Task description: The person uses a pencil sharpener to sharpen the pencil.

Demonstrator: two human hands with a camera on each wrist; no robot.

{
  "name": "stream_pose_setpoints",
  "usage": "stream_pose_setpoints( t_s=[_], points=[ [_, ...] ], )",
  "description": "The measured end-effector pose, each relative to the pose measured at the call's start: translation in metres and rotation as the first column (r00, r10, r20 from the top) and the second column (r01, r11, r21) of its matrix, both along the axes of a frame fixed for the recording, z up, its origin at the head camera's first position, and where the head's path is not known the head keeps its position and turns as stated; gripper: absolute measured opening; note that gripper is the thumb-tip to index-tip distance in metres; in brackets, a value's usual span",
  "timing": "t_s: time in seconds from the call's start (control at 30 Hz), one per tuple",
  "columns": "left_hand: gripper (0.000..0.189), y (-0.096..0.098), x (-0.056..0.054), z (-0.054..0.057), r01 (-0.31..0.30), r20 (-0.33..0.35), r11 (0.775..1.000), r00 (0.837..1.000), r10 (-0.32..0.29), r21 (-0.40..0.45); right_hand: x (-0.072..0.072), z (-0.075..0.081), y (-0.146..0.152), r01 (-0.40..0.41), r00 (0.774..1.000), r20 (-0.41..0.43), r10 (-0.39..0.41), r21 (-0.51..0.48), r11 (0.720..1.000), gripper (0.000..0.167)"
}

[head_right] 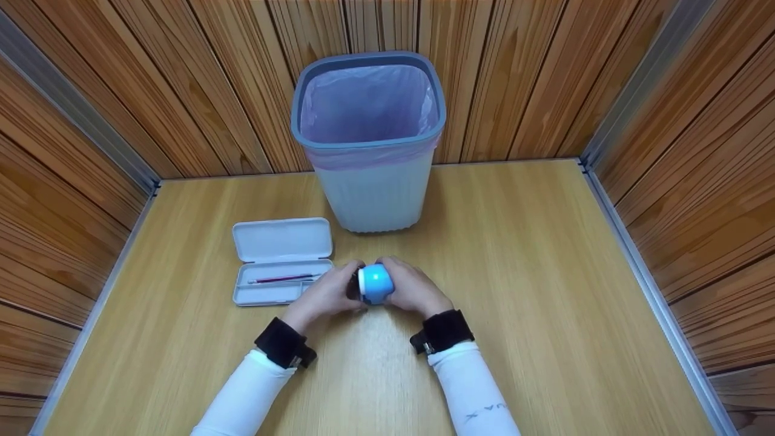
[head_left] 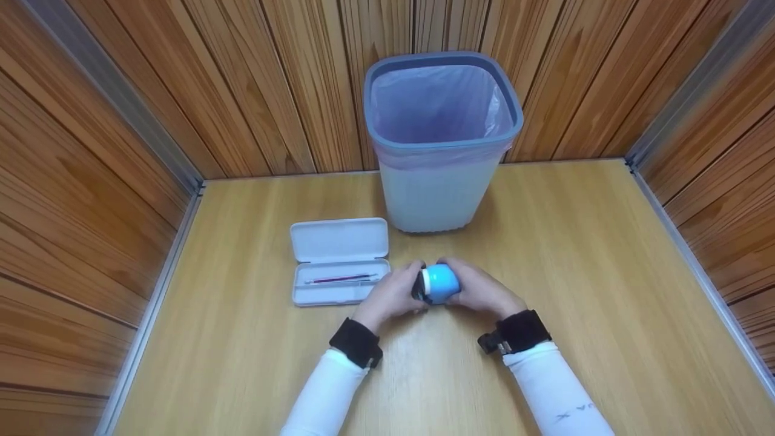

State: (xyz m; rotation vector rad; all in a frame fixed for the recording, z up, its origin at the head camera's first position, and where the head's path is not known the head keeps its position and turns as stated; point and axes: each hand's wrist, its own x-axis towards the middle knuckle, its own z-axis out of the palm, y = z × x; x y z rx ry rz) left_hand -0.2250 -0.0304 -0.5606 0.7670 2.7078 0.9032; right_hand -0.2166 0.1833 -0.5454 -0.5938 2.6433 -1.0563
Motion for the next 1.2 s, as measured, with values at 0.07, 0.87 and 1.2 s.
stream_pose_setpoints(
  t_s=[0.07,0.87,1.2],
  points=[
    [0.068,-0.001,0.0,-0.001,0.005,-0.017,1.0,1.0,-0.005,-0.007,-0.001,-0.001,0.001,-0.003,1.0,0.0,0.003,-0.004,1.0,0.063],
    [0.079,-0.041,0.009,0.039,-0.149,0.057,0.979,0.988,0.142,0.139,0.007,0.003,0.021,0.099,0.989,0.112,-0.098,-0.008,0.995,0.068],
    [0.068,-0.055,0.004,0.113,-0.034,-0.33,0.965,0.936,0.122,0.261,0.008,0.005,0.02,0.104,0.987,0.125,-0.105,0.016,0.994,0.07]
  ],
)
